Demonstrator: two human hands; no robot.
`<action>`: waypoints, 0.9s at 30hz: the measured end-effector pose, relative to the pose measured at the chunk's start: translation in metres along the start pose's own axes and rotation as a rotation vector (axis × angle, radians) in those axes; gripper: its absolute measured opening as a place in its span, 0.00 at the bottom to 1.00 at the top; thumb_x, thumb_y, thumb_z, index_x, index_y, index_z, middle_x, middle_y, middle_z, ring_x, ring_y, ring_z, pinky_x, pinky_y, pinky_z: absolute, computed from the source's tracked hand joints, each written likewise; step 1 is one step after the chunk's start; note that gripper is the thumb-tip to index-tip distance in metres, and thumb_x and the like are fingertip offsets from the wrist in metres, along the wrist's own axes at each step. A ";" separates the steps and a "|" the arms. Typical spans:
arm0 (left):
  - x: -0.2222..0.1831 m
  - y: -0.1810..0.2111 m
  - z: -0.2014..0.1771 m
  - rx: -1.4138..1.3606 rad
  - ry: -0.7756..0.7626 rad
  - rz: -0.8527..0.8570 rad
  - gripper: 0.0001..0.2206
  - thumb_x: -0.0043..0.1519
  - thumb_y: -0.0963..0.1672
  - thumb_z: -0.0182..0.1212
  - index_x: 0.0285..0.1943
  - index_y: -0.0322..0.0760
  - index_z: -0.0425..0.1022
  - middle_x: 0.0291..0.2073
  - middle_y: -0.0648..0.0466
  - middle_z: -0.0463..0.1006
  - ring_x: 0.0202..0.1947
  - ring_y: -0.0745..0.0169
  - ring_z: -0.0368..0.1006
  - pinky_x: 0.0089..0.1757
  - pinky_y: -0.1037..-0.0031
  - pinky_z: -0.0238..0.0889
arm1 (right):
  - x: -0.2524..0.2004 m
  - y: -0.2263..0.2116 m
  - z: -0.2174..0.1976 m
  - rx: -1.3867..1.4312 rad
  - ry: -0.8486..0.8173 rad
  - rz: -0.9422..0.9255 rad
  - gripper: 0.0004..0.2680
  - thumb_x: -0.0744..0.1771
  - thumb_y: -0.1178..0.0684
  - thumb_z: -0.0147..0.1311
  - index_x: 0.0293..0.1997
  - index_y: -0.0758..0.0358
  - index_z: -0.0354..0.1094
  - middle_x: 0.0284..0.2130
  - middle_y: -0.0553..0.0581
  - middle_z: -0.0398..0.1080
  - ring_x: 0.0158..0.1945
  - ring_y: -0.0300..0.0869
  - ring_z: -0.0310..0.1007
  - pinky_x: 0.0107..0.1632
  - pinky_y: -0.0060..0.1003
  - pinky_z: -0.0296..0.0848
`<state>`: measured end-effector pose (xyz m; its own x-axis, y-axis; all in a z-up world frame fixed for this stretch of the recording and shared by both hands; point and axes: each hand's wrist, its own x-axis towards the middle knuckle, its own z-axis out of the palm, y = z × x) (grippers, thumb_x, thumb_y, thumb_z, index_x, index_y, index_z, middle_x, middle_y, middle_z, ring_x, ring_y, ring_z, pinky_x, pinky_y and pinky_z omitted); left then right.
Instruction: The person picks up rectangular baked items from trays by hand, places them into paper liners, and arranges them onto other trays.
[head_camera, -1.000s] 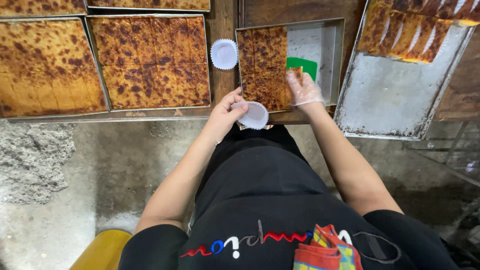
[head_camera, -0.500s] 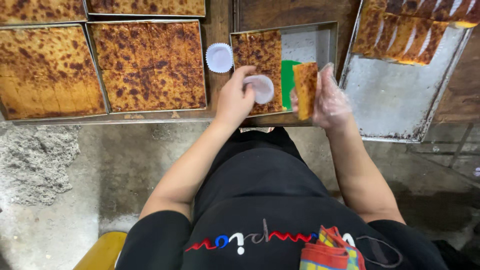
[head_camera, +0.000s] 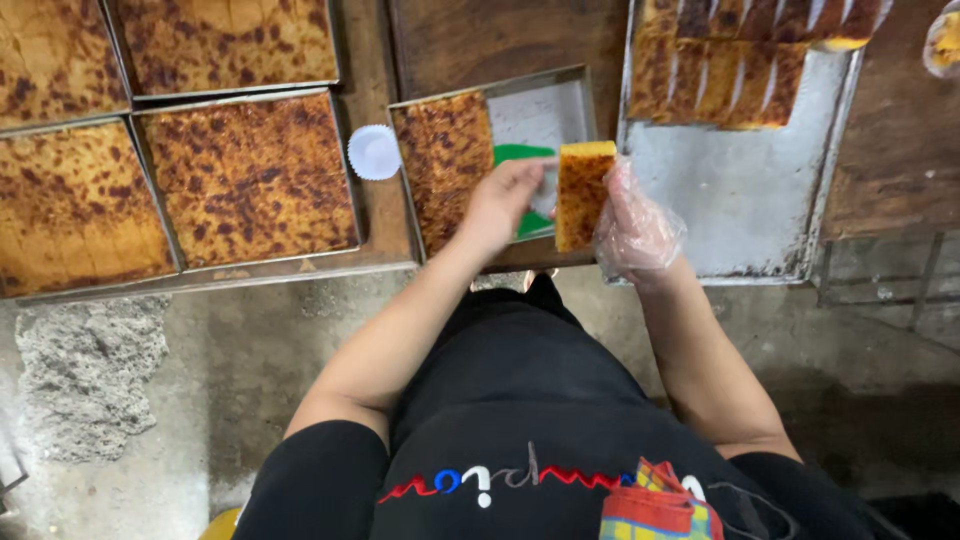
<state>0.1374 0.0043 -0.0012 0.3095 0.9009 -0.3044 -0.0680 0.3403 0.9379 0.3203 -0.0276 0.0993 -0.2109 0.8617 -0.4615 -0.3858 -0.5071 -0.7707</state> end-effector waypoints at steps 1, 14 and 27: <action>0.003 -0.005 0.008 0.007 0.000 0.005 0.15 0.73 0.47 0.53 0.61 0.36 0.78 0.38 0.60 0.77 0.39 0.72 0.71 0.40 0.78 0.67 | -0.001 -0.002 -0.009 0.003 -0.030 -0.019 0.21 0.73 0.38 0.34 0.68 0.63 0.57 0.55 0.59 0.70 0.54 0.47 0.74 0.58 0.46 0.73; 0.023 0.005 0.133 -0.837 0.007 -0.287 0.18 0.72 0.47 0.45 0.64 0.33 0.70 0.50 0.55 0.81 0.49 0.66 0.78 0.50 0.72 0.72 | -0.010 -0.012 -0.113 -0.378 0.061 -0.379 0.24 0.74 0.38 0.44 0.73 0.68 0.50 0.62 0.59 0.66 0.64 0.43 0.66 0.68 0.39 0.66; 0.051 -0.030 0.208 -0.813 0.007 -0.306 0.17 0.73 0.50 0.46 0.63 0.40 0.71 0.49 0.57 0.80 0.47 0.67 0.75 0.43 0.71 0.69 | -0.022 -0.040 -0.166 -0.734 0.199 -0.556 0.23 0.75 0.48 0.42 0.79 0.70 0.40 0.77 0.66 0.48 0.80 0.50 0.48 0.78 0.41 0.49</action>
<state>0.3522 -0.0158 -0.0104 0.4191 0.7390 -0.5274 -0.6399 0.6526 0.4058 0.4895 -0.0294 0.0673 0.0171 0.9990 0.0419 0.2914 0.0351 -0.9560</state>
